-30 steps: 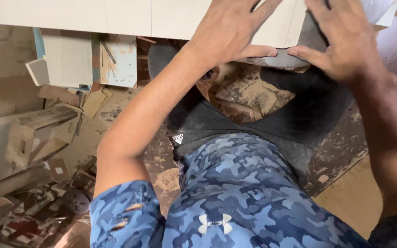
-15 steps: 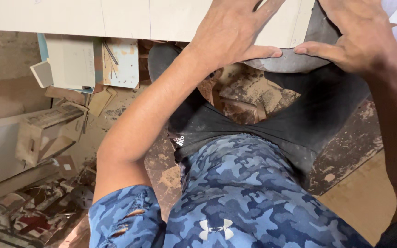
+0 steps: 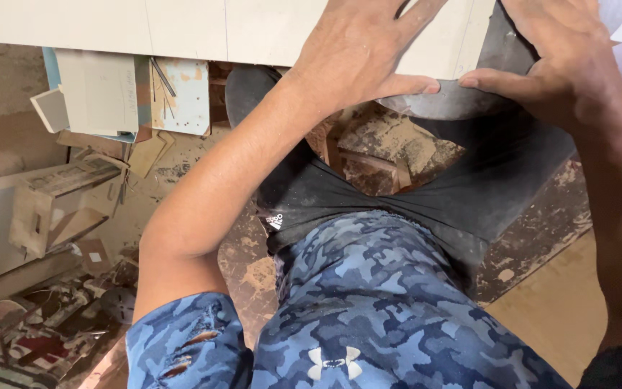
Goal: The person smooths the edges of a rectangular wooden plank using a sanding block against a curved metal surface. The person repeatedly rubs the plank's edges and flips it to work on different sides.
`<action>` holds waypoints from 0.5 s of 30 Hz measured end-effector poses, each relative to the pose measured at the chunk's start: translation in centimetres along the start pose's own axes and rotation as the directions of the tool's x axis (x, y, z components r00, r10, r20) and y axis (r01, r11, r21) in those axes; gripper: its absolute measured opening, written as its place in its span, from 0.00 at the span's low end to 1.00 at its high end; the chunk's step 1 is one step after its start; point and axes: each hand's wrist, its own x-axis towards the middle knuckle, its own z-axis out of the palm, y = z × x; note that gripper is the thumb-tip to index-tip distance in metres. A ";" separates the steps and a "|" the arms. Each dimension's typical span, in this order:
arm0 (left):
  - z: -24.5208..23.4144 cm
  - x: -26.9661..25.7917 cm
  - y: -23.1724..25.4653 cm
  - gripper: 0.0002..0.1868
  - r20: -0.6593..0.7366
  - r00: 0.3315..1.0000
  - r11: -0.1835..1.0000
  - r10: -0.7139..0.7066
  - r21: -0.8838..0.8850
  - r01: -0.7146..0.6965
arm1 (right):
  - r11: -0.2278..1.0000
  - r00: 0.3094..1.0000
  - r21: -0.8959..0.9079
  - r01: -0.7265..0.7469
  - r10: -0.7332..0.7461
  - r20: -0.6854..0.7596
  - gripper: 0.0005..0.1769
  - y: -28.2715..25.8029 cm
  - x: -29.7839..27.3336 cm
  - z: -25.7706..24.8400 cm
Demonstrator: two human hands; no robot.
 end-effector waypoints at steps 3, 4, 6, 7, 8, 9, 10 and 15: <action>-0.3 0.1 0.1 0.52 -0.015 1.000 1.000 0.005 -0.026 -0.005 | 0.999 0.999 0.022 -0.036 0.036 -0.017 0.38 -0.1 0.0 0.0; -0.3 0.2 0.2 0.53 -0.019 1.000 1.000 0.006 -0.031 -0.007 | 0.999 0.999 0.026 -0.028 0.029 -0.017 0.38 -0.1 -0.1 -0.1; -0.3 0.2 0.2 0.54 -0.006 1.000 1.000 -0.003 -0.019 0.003 | 0.999 1.000 0.037 -0.024 0.024 -0.016 0.38 -0.1 0.0 0.0; -0.3 0.3 0.3 0.54 0.001 1.000 1.000 -0.008 -0.013 0.008 | 0.999 0.999 0.045 -0.029 0.029 -0.013 0.38 -0.1 0.0 0.0; -0.3 0.3 0.3 0.54 -0.011 1.000 1.000 -0.004 -0.010 0.004 | 0.998 0.999 0.043 -0.043 0.043 -0.007 0.39 -0.2 0.1 0.0; -0.3 0.3 0.3 0.54 -0.024 1.000 1.000 0.001 -0.007 -0.001 | 0.998 0.998 0.039 -0.057 0.057 0.000 0.40 -0.1 0.1 -0.1; -0.3 0.4 0.3 0.54 -0.037 0.999 1.000 0.006 -0.004 -0.007 | 0.996 0.997 0.025 -0.080 0.080 0.011 0.42 -0.1 0.1 -0.1; 0.0 0.3 0.3 0.56 0.014 1.000 0.999 -0.015 0.040 0.014 | 0.993 0.996 0.072 -0.092 0.091 0.018 0.42 -0.1 0.1 -0.1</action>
